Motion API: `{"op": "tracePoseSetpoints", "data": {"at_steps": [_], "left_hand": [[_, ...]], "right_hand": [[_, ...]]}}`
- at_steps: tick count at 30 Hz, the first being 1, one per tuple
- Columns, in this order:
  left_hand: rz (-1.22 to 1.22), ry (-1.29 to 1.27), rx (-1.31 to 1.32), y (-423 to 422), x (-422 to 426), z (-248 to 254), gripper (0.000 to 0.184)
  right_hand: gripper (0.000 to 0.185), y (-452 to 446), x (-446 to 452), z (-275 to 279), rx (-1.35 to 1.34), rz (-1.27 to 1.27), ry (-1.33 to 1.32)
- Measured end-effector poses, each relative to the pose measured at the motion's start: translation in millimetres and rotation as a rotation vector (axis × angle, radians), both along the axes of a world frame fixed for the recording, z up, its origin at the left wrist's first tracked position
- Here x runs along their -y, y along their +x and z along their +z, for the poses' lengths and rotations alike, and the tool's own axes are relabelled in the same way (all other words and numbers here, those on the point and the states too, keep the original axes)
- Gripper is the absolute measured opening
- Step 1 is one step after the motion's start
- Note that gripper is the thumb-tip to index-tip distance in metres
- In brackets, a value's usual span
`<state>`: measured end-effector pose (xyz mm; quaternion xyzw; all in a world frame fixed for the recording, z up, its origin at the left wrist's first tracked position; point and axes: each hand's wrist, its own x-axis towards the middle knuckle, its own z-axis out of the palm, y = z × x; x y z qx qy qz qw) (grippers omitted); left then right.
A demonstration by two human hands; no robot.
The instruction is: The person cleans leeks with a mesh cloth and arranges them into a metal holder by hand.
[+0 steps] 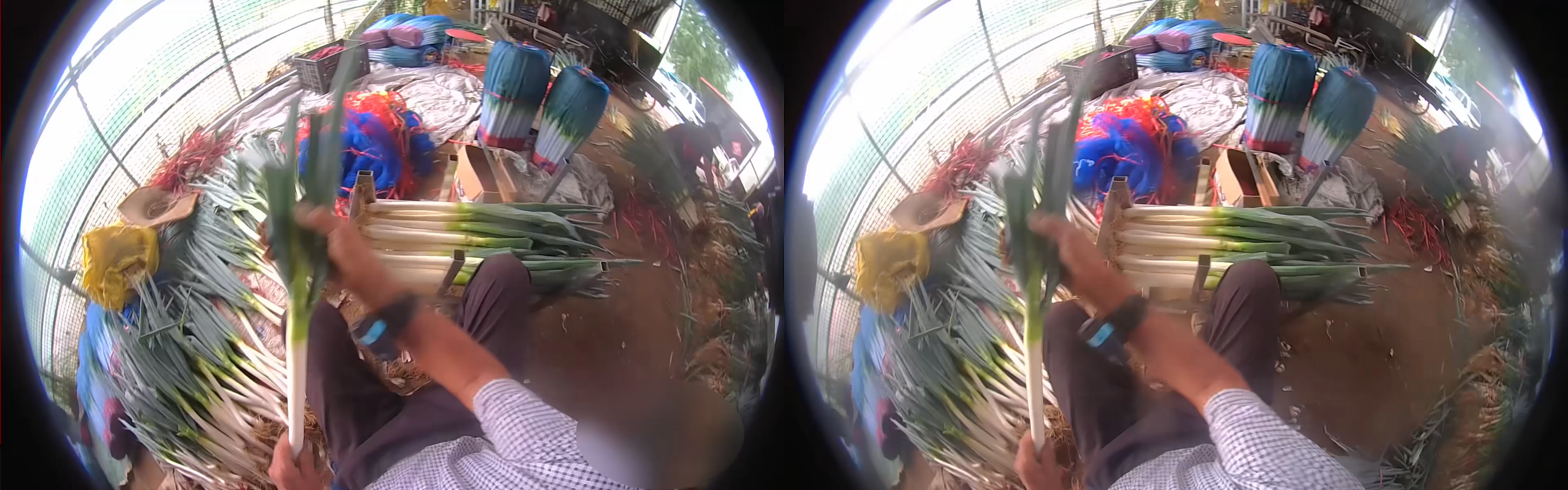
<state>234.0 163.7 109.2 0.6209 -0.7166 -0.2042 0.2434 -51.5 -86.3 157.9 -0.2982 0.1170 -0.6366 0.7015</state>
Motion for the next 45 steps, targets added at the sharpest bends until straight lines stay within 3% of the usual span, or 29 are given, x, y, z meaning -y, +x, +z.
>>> {"op": "tracePoseSetpoints", "data": {"at_steps": [4, 6, 8, 11, 14, 17, 20, 21, 23, 26, 27, 29, 30, 32, 35, 39, 41, 43, 45], "left_hand": [[-0.189, -0.201, 0.024, -51.2, 70.9, 25.0, 0.031], [-0.310, -0.359, -0.010, -94.4, 112.4, 41.0, 0.035], [-0.433, -0.498, -0.033, -139.2, 151.5, 51.1, 0.037], [-0.596, -0.512, -0.034, -206.7, 191.7, 63.2, 0.037], [-0.840, -0.437, -0.078, -261.5, 225.4, 46.4, 0.034], [-0.966, -0.336, -0.119, -302.7, 254.1, 14.9, 0.025], [-1.020, -0.254, -0.137, -328.7, 287.6, -12.9, 0.018], [-1.048, -0.205, -0.066, -331.5, 298.2, -15.8, 0.020], [-1.094, -0.161, -0.010, -333.9, 314.5, -30.3, 0.023], [-1.148, -0.018, 0.026, -330.8, 337.9, -67.3, 0.027], [-1.156, 0.016, 0.017, -330.7, 341.1, -76.1, 0.028], [-1.118, 0.056, -0.004, -330.2, 342.0, -70.3, 0.031], [-1.113, 0.069, 0.008, -328.3, 342.6, -65.4, 0.031], [-1.111, 0.129, 0.019, -324.3, 349.2, -66.4, 0.030], [-1.087, 0.017, 0.071, -322.6, 354.6, -68.3, 0.027], [-0.814, -0.586, 0.029, -333.8, 326.8, -64.7, 0.028], [-0.916, -0.376, -0.123, -332.7, 303.4, -85.5, 0.034], [-0.965, -0.390, 0.091, -348.2, 286.6, -113.1, 0.035], [-0.831, -0.366, 0.108, -359.6, 276.1, -147.0, 0.034]], "right_hand": [[0.041, -144.0, -47.7, 61.8, -0.151, -0.411, -0.191], [0.047, -205.5, -87.1, 81.9, -0.180, -0.668, -0.103], [0.049, -262.6, -120.3, 87.1, -0.160, -0.704, -0.134], [0.066, -315.8, -170.4, 71.8, -0.293, -1.059, -0.040], [0.049, -348.1, -209.7, 29.3, -0.251, -1.253, 0.123], [0.044, -359.2, -236.0, -17.8, -0.182, -1.193, 0.333], [0.039, -364.2, -266.8, -53.5, -0.458, -0.762, 0.634], [0.033, -347.5, -267.6, -41.8, -0.717, -0.845, 0.774], [0.027, -343.8, -267.7, -46.2, -1.282, -0.841, 0.718], [0.026, -360.1, -245.5, -60.0, -1.362, -0.915, 0.499], [0.031, -358.0, -231.8, -61.7, -1.498, -0.959, 0.478], [0.039, -372.6, -205.5, -76.2, -2.025, -0.974, 0.071], [0.040, -376.8, -191.5, -85.0, -2.102, -0.925, -0.010], [0.043, -378.3, -165.9, -104.7, -2.233, -0.811, -0.189], [0.040, -382.1, -143.4, -131.4, -2.127, -0.298, 0.198], [0.029, -388.1, -131.8, -112.7, -2.293, -0.353, 0.163], [0.025, -398.9, -131.1, -101.7, -2.348, -0.408, 0.174], [0.026, -398.3, -126.2, -83.6, -2.389, -0.391, 0.219], [0.027, -395.7, -122.8, -83.3, -2.415, -0.398, 0.192]]}}
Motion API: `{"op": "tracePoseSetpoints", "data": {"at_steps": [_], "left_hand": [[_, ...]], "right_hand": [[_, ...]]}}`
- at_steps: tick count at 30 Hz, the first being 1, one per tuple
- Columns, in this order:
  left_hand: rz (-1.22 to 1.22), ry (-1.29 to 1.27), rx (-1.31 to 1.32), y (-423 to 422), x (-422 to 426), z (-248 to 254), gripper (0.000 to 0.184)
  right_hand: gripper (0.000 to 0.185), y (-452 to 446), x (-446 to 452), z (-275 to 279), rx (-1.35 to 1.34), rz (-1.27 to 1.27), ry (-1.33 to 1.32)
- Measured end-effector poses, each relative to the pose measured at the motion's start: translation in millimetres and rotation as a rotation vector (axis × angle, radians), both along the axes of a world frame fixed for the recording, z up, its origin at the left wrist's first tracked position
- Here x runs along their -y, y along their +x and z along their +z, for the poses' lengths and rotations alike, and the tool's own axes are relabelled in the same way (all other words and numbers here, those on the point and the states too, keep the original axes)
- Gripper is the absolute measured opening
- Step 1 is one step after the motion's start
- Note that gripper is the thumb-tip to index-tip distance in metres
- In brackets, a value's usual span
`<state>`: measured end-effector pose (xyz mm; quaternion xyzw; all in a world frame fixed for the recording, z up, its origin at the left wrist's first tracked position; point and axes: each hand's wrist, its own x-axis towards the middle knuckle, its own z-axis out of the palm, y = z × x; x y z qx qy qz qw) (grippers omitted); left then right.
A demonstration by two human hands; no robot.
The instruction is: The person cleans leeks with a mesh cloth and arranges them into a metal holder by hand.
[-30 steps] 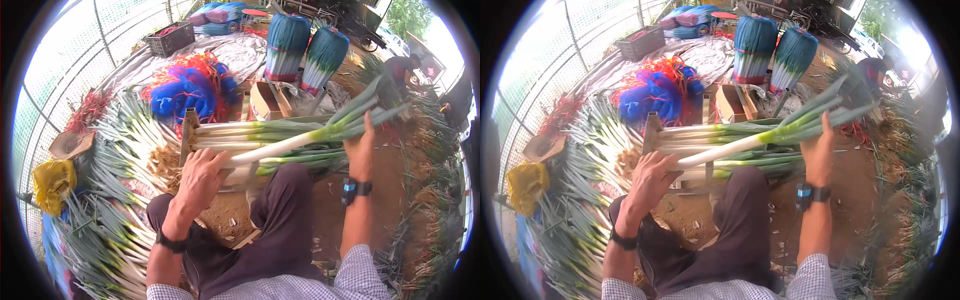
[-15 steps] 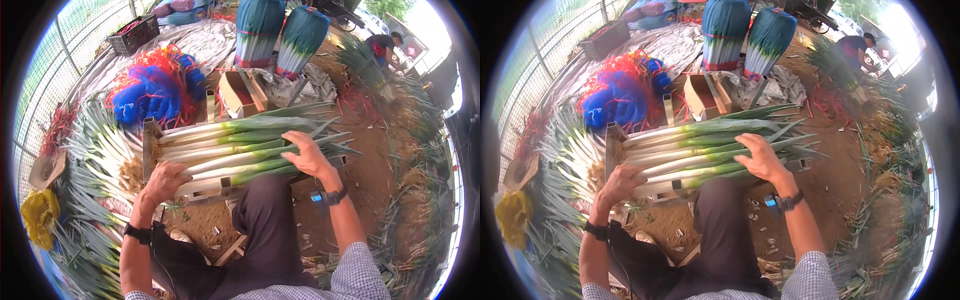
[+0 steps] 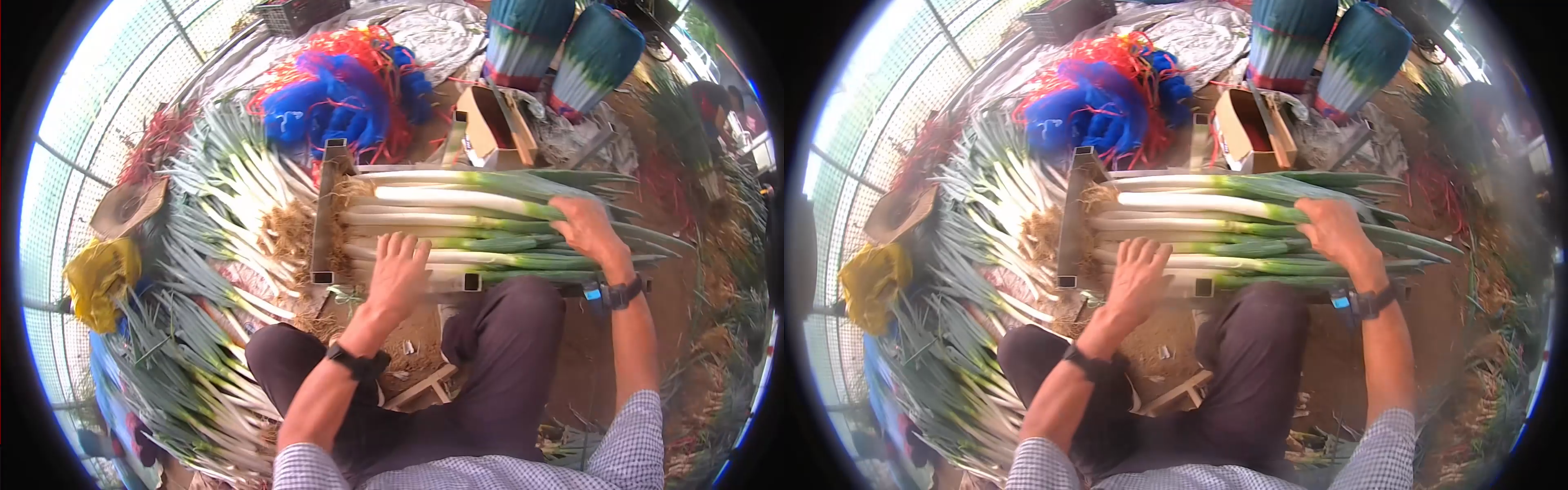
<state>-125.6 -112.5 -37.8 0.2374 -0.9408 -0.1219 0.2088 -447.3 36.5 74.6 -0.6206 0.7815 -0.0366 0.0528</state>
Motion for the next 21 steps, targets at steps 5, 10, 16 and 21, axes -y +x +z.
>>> {"op": "tracePoseSetpoints", "data": {"at_steps": [5, 10, 16, 21], "left_hand": [[0.091, 0.167, 0.060, -1.0, 2.5, -69.4, 0.033], [0.031, 0.182, 0.069, 0.3, 4.1, -60.2, 0.029], [0.001, 0.174, 0.058, 3.7, 0.3, -58.1, 0.040], [0.114, 0.015, 0.137, -6.4, -1.7, -46.8, 0.069]], "right_hand": [[0.028, 15.7, 0.2, -34.2, 0.013, 0.066, 0.047], [0.027, 43.6, 9.8, -88.3, 0.086, 0.190, -0.042], [0.032, 53.2, 11.8, -106.8, 0.190, 0.190, -0.111], [0.043, 56.2, 9.2, -107.4, 0.158, 0.211, -0.059]]}}
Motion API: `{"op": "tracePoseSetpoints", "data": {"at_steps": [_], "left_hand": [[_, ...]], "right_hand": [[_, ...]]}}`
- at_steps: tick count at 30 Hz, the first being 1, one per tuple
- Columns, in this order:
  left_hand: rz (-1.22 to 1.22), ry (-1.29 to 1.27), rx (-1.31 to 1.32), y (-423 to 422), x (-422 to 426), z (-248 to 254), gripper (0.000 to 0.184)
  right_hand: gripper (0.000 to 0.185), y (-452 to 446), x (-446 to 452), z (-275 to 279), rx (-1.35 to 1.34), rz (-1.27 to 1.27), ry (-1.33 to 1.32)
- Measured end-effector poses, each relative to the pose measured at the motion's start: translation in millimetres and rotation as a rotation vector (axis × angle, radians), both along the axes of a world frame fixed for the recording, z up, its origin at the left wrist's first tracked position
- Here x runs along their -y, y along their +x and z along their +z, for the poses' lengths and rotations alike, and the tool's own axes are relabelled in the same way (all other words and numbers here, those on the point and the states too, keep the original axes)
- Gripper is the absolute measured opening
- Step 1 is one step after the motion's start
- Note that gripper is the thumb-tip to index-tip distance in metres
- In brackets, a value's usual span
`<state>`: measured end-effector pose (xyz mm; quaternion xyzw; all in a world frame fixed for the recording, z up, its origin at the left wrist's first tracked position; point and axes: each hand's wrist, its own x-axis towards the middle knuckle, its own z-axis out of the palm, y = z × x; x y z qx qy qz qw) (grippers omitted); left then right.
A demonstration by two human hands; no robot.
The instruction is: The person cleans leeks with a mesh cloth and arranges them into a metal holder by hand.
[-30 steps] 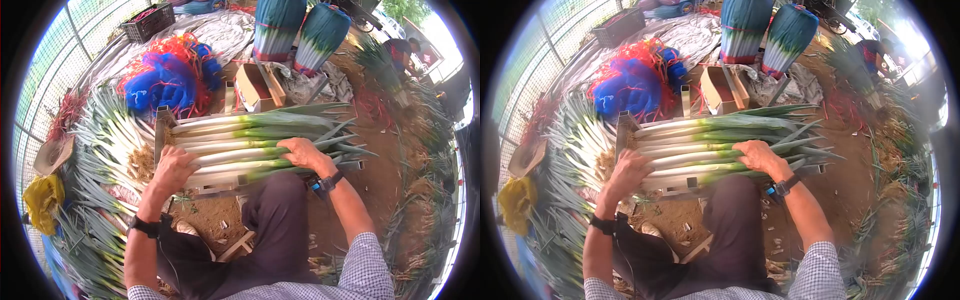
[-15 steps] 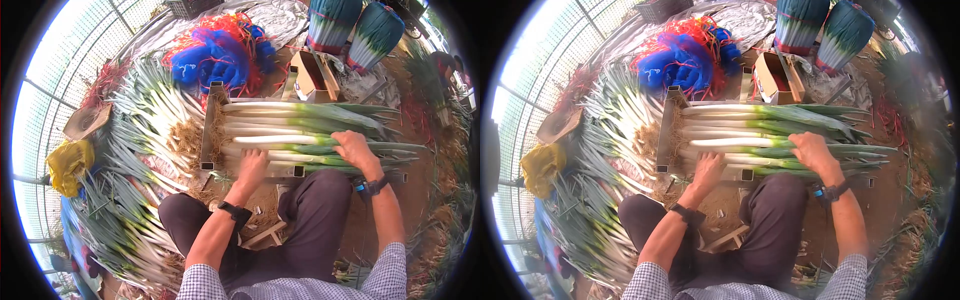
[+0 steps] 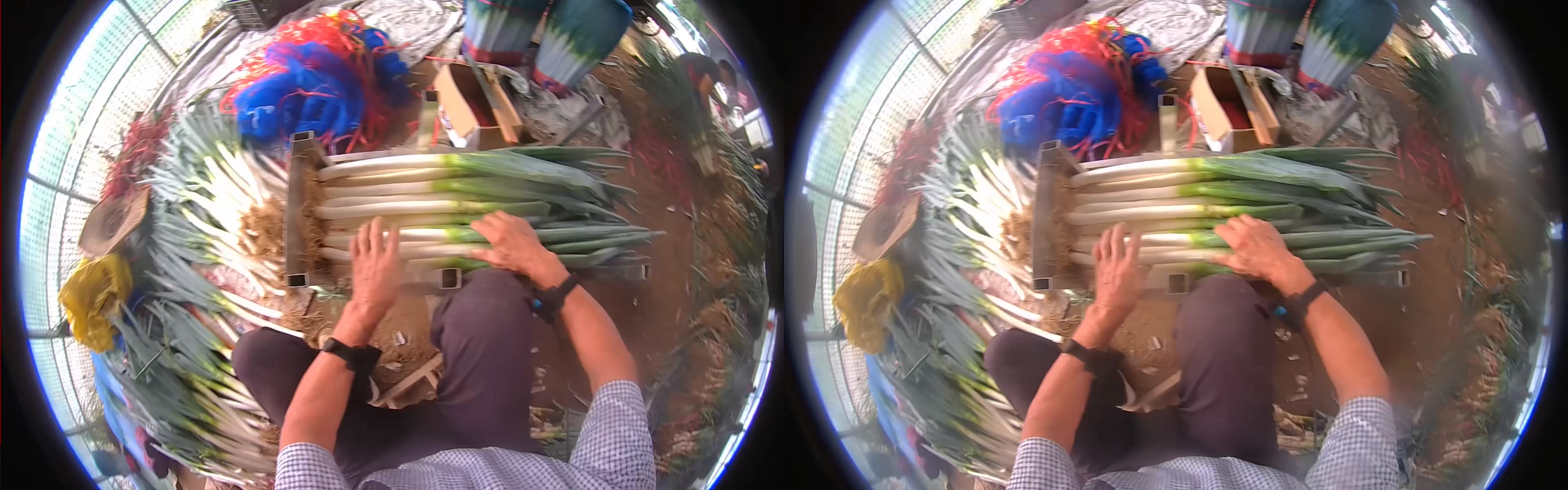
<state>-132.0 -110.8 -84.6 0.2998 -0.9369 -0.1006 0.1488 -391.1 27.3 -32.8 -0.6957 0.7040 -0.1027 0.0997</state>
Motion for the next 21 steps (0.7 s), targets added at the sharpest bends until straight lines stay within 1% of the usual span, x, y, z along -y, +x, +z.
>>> {"op": "tracePoseSetpoints", "data": {"at_steps": [1, 4, 7, 8, 11, 12, 14, 16, 19, 21], "left_hand": [[-0.041, -0.063, -0.023, -1.9, 5.7, 3.8, 0.070], [-0.138, 0.184, -0.019, -5.2, 25.4, -12.8, 0.069], [-0.164, 0.287, 0.010, -2.9, 32.5, -14.1, 0.068], [-0.181, 0.262, -0.003, -3.9, 32.6, -13.9, 0.060], [-0.183, 0.326, 0.089, -7.1, 38.1, -13.0, 0.060], [-0.201, 0.345, 0.124, -8.6, 39.5, -7.2, 0.059], [-0.222, 0.378, 0.200, -10.4, 44.9, 5.1, 0.057], [-0.216, 0.349, 0.181, -12.9, 46.9, 19.6, 0.056], [-0.247, 0.310, 0.079, -29.1, 45.8, 42.4, 0.053], [-0.251, 0.301, 0.027, -36.3, 46.0, 57.7, 0.051]], "right_hand": [[0.044, -2.8, 1.3, 1.9, 0.019, 0.007, 0.001], [0.047, -15.3, -2.1, 18.3, 0.166, -0.101, -0.189], [0.047, -24.8, -15.2, 45.1, 0.178, -0.223, -0.266], [0.054, -26.9, -20.4, 41.9, 0.161, -0.186, -0.223], [0.051, -12.4, -32.0, 12.5, -0.062, 0.014, -0.135], [0.053, -3.9, -34.0, 9.4, -0.158, -0.029, -0.080], [0.051, -15.8, -31.0, 2.9, -0.080, -0.050, -0.053], [0.046, -29.9, -26.2, 6.1, 0.025, -0.073, -0.071], [0.043, -50.3, -24.1, 33.8, 0.008, -0.034, -0.056], [0.042, -55.0, -26.0, 60.0, 0.059, -0.060, -0.058]]}}
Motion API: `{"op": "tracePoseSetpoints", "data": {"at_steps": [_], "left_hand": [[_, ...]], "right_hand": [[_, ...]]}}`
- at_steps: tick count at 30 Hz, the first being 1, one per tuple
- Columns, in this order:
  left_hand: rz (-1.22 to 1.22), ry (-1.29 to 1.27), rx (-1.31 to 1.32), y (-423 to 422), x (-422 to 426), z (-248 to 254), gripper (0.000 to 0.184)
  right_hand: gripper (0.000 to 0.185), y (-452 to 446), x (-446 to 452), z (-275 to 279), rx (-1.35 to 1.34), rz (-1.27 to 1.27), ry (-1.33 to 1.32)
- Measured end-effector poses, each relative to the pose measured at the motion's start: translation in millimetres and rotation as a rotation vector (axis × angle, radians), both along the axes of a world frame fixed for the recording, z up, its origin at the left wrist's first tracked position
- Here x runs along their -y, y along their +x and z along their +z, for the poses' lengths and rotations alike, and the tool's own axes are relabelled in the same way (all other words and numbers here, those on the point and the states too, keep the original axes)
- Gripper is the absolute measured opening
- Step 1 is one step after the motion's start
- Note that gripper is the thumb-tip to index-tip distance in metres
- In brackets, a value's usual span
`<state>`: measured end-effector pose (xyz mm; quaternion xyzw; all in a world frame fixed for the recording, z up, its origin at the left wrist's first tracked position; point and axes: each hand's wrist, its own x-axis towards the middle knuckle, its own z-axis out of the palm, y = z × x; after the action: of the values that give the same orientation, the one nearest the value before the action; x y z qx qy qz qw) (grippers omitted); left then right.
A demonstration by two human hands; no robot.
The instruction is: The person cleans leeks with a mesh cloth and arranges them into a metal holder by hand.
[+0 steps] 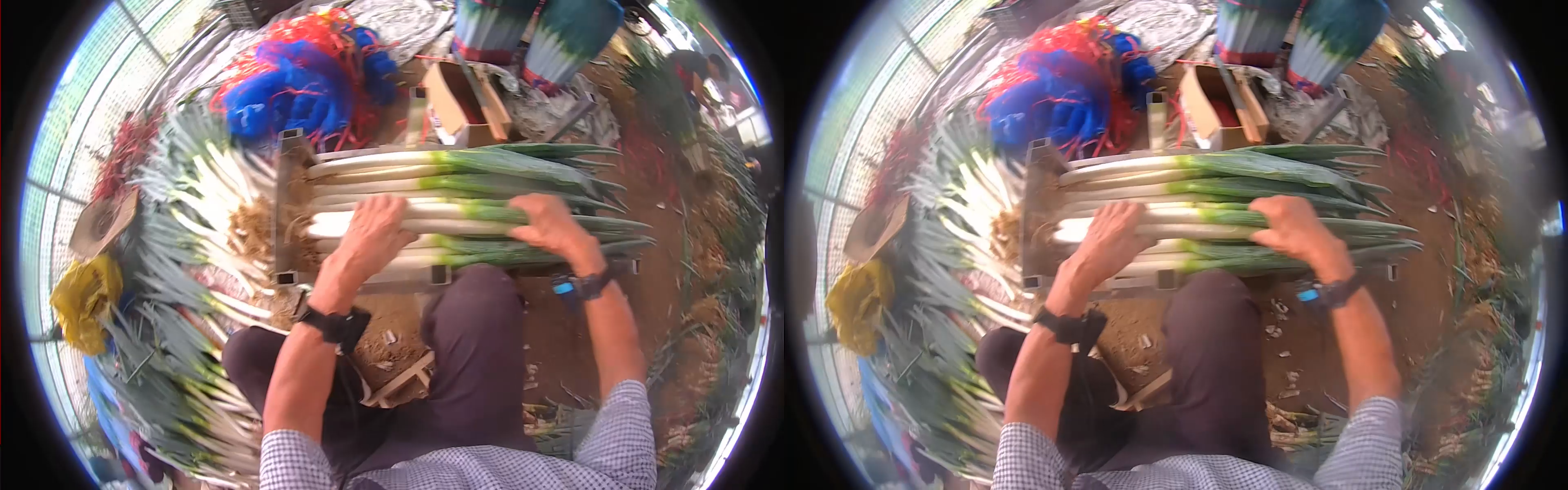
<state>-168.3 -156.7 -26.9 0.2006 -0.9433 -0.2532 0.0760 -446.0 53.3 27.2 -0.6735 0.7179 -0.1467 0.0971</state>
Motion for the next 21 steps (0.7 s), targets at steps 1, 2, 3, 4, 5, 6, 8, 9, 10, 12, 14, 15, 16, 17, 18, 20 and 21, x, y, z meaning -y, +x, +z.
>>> {"op": "tracePoseSetpoints", "data": {"at_steps": [1, 2, 3, 4, 5, 6, 8, 9, 10, 12, 14, 15, 16, 17, 18, 20, 21], "left_hand": [[-0.006, 0.005, -0.019, -2.6, 0.3, 3.0, 0.050], [-0.011, 0.010, -0.037, -4.6, -0.4, 5.5, 0.049], [-0.013, 0.035, -0.049, -5.1, -1.6, 11.0, 0.049], [-0.020, 0.061, -0.067, -6.0, -3.6, 15.6, 0.048], [-0.023, 0.070, -0.118, -6.3, -5.5, 12.7, 0.049], [-0.022, 0.093, -0.096, -2.6, -5.6, 16.1, 0.049], [-0.033, 0.154, -0.057, -1.8, -11.4, 20.2, 0.050], [-0.054, 0.196, -0.069, 3.4, -8.9, 23.6, 0.050], [-0.077, 0.229, -0.017, 8.0, -3.4, 18.9, 0.049], [-0.111, 0.280, 0.036, 12.9, 3.1, -1.3, 0.047], [-0.081, 0.218, 0.181, 25.6, -2.9, -22.7, 0.049], [-0.027, 0.265, 0.195, 35.3, -7.3, -45.7, 0.056], [-0.017, 0.250, 0.186, 36.3, -13.7, -51.7, 0.055], [0.001, 0.234, 0.184, 40.2, -16.3, -54.8, 0.055], [0.026, 0.213, 0.183, 43.0, -16.5, -57.5, 0.054], [0.022, 0.186, 0.170, 48.5, -16.6, -64.7, 0.057], [0.038, 0.174, 0.181, 47.8, -17.9, -62.2, 0.057]], "right_hand": [[0.043, -1.2, -0.6, 13.5, 0.004, -0.022, 0.038], [0.043, -1.1, -0.8, 27.1, 0.009, -0.041, 0.076], [0.042, 1.0, -2.0, 40.8, -0.002, -0.037, 0.081], [0.041, 5.1, -1.8, 54.0, -0.018, -0.040, 0.088], [0.041, 10.6, 1.1, 67.4, -0.027, -0.043, 0.106], [0.041, 14.9, 0.2, 79.9, -0.040, -0.054, 0.132], [0.040, 21.2, -3.5, 88.4, -0.045, -0.052, 0.203], [0.040, 24.4, -1.2, 91.7, -0.038, -0.038, 0.238], [0.040, 25.5, -1.0, 96.6, -0.037, -0.033, 0.275], [0.040, 24.6, -5.8, 60.0, -0.037, 0.082, 0.111], [0.037, 28.7, -9.8, 9.9, -0.070, 0.093, 0.162], [0.038, 31.4, -8.5, -27.0, -0.056, 0.113, 0.156], [0.038, 33.1, -7.9, -49.7, -0.027, 0.141, 0.145], [0.038, 31.7, -8.4, -47.6, -0.038, 0.116, 0.156], [0.038, 31.6, -6.4, -45.0, -0.049, 0.096, 0.163], [0.037, 37.8, -4.6, -42.5, -0.059, 0.079, 0.197], [0.037, 34.7, -5.2, -39.2, -0.072, 0.077, 0.216]]}}
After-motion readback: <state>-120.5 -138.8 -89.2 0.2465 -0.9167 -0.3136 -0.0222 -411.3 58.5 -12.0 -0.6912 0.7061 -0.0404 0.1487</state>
